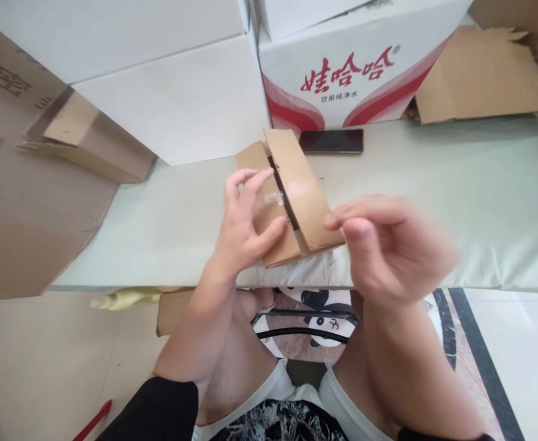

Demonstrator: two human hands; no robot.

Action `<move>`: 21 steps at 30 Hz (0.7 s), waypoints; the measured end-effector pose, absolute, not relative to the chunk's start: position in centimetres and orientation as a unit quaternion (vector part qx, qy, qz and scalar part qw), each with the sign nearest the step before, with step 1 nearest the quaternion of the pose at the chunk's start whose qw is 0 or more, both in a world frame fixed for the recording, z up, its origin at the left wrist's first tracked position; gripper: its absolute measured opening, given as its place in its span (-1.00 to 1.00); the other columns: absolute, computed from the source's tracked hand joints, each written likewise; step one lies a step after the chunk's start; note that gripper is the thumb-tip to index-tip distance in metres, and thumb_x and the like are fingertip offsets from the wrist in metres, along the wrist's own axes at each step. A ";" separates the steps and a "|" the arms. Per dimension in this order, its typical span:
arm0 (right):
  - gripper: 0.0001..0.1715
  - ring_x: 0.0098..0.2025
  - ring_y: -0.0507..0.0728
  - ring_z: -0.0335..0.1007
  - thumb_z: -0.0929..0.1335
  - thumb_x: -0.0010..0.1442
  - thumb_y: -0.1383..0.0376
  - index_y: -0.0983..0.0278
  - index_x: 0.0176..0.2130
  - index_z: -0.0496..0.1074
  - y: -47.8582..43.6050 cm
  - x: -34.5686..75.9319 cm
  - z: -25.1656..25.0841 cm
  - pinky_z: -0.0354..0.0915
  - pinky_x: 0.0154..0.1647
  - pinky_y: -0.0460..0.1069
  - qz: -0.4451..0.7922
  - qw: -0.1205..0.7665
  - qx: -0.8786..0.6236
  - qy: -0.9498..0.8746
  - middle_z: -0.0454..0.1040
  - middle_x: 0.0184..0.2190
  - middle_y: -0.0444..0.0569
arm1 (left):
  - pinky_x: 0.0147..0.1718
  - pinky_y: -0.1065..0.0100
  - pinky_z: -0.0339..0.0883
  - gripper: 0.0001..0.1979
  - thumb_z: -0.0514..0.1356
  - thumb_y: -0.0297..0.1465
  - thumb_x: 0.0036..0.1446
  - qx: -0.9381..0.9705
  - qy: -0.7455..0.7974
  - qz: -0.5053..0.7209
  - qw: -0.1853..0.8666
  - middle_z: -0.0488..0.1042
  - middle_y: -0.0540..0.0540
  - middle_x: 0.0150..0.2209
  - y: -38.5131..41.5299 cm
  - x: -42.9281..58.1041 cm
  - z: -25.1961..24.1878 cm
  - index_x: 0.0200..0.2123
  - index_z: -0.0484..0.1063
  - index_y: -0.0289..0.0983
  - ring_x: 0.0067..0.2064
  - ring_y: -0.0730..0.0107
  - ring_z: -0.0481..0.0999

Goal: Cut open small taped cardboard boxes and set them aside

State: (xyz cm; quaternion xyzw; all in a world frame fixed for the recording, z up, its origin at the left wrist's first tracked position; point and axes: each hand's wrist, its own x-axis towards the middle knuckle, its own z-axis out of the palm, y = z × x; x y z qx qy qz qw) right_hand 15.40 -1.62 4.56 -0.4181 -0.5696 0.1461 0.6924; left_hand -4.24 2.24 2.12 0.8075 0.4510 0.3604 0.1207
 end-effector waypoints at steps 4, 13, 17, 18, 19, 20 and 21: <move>-0.59 -0.01 0.24 0.57 0.52 0.09 0.27 0.09 -0.03 0.52 -1.5 15.6 5.2 0.49 0.03 0.20 0.201 0.545 -0.402 -0.708 0.63 -0.07 -0.03 | 0.37 -0.06 0.12 -0.43 0.13 -0.01 0.31 0.813 0.451 0.351 0.113 0.21 -0.31 0.22 2.4 -4.4 1.9 0.25 0.36 -0.20 0.32 -0.05 0.24; -0.74 -0.21 0.16 0.51 0.44 0.18 0.34 0.11 -0.11 0.46 -1.1 16.0 3.7 0.42 -0.21 0.10 0.119 0.606 -0.551 -0.562 0.51 -0.20 -0.05 | 0.40 -0.27 -0.03 -0.64 0.08 -0.10 0.36 0.829 0.447 0.326 0.084 0.04 -0.19 0.40 2.1 -3.7 1.0 0.04 0.53 -0.10 0.45 -0.18 -0.01; -0.92 -0.23 0.18 0.45 0.41 0.28 0.27 0.10 -0.18 0.45 -0.7 16.2 3.1 0.40 -0.26 0.10 0.086 0.597 -0.595 -0.530 0.47 -0.21 -0.02 | 0.44 -0.23 -0.14 -0.64 0.04 -0.05 0.35 0.817 0.424 0.390 0.039 0.20 -0.17 0.31 1.9 -3.5 2.3 -0.13 0.50 -0.13 0.42 -0.11 0.10; -0.95 -0.21 0.19 0.45 0.38 0.30 0.27 0.10 -0.19 0.46 -0.5 16.3 3.0 0.41 -0.25 0.10 0.078 0.592 -0.602 -0.531 0.45 -0.22 -0.01 | 0.45 -0.20 -0.12 -0.62 0.00 -0.04 0.35 0.808 0.419 0.414 0.021 0.30 -0.16 0.23 1.8 -3.6 2.7 -0.19 0.49 -0.13 0.38 -0.06 0.18; -0.93 -0.17 0.20 0.44 0.36 0.32 0.28 0.10 -0.21 0.47 -0.4 16.4 2.9 0.42 -0.21 0.12 0.065 0.588 -0.604 -0.534 0.44 -0.22 0.00 | 0.44 -0.17 -0.07 -0.59 -0.04 -0.03 0.36 0.795 0.420 0.438 0.004 0.38 -0.16 0.13 1.8 -3.8 3.3 -0.26 0.47 -0.13 0.33 -0.01 0.27; -0.86 -0.12 0.22 0.44 0.33 0.34 0.31 0.10 -0.24 0.49 -0.2 16.4 2.9 0.44 -0.16 0.14 0.048 0.585 -0.601 -0.542 0.42 -0.21 0.01 | 0.42 -0.14 0.00 -0.57 -0.07 -0.04 0.36 0.779 0.428 0.458 -0.011 0.45 -0.16 0.02 1.7 -3.9 3.8 -0.33 0.45 -0.14 0.27 0.02 0.35; -0.78 -0.06 0.23 0.44 0.30 0.35 0.35 0.11 -0.27 0.51 -0.1 16.3 2.8 0.44 -0.08 0.16 0.034 0.583 -0.592 -0.556 0.40 -0.18 0.03 | 0.39 -0.12 0.08 -0.55 -0.08 -0.05 0.35 0.763 0.440 0.473 -0.021 0.49 -0.17 -0.09 1.6 -4.1 4.2 -0.40 0.43 -0.14 0.20 0.03 0.42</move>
